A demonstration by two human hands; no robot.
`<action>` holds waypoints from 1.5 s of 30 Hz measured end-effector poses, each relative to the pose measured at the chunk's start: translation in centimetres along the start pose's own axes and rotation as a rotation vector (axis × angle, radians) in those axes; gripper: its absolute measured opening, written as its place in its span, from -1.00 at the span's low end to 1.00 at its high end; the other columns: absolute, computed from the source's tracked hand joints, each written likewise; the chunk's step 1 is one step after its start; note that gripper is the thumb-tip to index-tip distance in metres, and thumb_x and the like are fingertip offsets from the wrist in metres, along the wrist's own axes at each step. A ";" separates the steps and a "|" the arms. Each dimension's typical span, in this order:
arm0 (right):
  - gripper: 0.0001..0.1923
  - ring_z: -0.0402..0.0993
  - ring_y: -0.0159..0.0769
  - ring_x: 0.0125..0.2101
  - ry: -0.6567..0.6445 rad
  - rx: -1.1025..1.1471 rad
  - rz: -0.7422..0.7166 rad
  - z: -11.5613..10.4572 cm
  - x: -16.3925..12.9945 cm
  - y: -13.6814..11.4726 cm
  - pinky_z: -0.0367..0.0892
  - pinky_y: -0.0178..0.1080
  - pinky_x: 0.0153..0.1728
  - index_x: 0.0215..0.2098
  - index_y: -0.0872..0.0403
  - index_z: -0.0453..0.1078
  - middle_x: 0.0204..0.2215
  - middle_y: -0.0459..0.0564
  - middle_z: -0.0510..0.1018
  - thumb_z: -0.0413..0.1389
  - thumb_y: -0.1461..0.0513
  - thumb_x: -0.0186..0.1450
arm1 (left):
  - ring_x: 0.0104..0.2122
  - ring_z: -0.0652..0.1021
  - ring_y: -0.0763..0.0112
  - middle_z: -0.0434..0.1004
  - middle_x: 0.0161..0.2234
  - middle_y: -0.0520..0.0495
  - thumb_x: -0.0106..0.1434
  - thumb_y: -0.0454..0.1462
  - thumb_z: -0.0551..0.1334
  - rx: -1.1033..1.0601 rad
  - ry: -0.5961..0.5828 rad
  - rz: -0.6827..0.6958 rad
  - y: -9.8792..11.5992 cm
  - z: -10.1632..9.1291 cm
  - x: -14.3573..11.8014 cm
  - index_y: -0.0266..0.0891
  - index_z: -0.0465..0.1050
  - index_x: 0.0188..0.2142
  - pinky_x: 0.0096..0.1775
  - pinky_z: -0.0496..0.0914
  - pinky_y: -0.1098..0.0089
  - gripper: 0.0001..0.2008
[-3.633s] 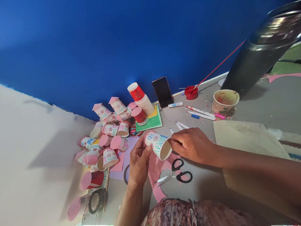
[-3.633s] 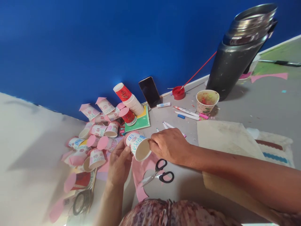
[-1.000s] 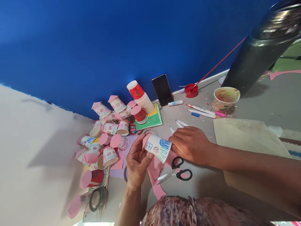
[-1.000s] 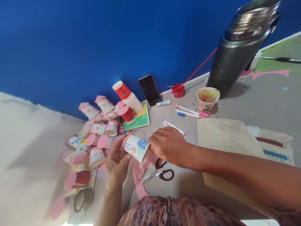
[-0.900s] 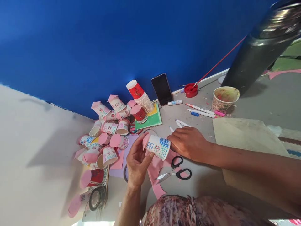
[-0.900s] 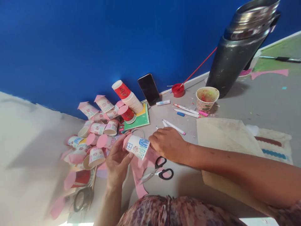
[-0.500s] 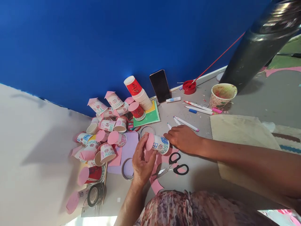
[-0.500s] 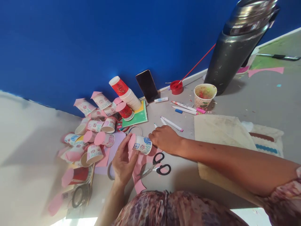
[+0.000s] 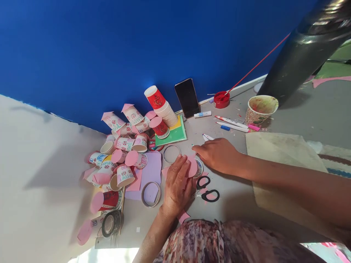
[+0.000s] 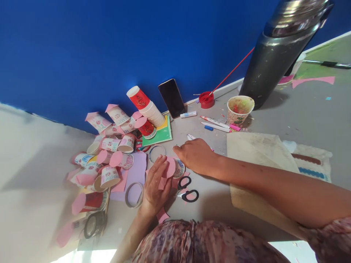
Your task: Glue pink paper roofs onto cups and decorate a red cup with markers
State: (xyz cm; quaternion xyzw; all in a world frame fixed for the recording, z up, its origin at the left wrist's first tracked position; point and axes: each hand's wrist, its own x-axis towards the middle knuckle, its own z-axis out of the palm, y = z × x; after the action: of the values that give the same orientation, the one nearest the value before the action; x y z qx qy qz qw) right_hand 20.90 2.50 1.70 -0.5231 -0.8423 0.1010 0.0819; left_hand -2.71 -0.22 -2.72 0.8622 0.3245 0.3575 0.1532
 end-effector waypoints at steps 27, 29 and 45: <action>-0.66 0.53 -0.11 -0.20 -0.071 0.412 -0.084 -1.1 0.3 1.4 0.20 -0.18 -0.23 0.00 -0.01 0.62 -0.20 0.00 0.58 0.32 0.08 0.29 | 0.41 0.40 0.08 0.41 0.39 -0.28 0.56 -0.22 0.16 -0.015 0.031 -0.186 0.1 -0.3 0.2 -0.06 0.35 0.38 0.32 0.42 -0.10 -0.56; -0.66 0.53 -0.11 -0.21 -0.070 0.396 -0.084 -1.1 0.3 1.3 0.20 -0.18 -0.24 0.01 -0.03 0.62 -0.20 0.00 0.58 0.32 0.08 0.29 | 0.40 0.43 0.09 0.44 0.37 -0.28 0.55 -0.23 0.18 -0.005 0.040 -0.179 0.1 -0.2 0.2 -0.07 0.38 0.36 0.31 0.44 -0.10 -0.57; -0.75 0.53 -0.14 -0.22 -0.024 0.387 -0.122 -0.9 0.0 1.4 0.19 -0.21 -0.25 -0.05 -0.04 0.65 -0.25 -0.01 0.61 0.29 0.13 0.31 | 0.33 0.51 0.11 0.55 0.28 -0.25 0.50 -0.32 0.24 -0.019 0.100 -0.185 0.0 0.5 0.0 -0.07 0.46 0.30 0.27 0.50 -0.09 -0.59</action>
State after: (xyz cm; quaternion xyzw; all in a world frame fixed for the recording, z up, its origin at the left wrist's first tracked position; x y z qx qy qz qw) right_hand 22.27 3.19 2.19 -0.4444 -0.8382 0.2618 0.1769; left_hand -2.29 -0.22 -3.04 0.8080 0.4067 0.3875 0.1775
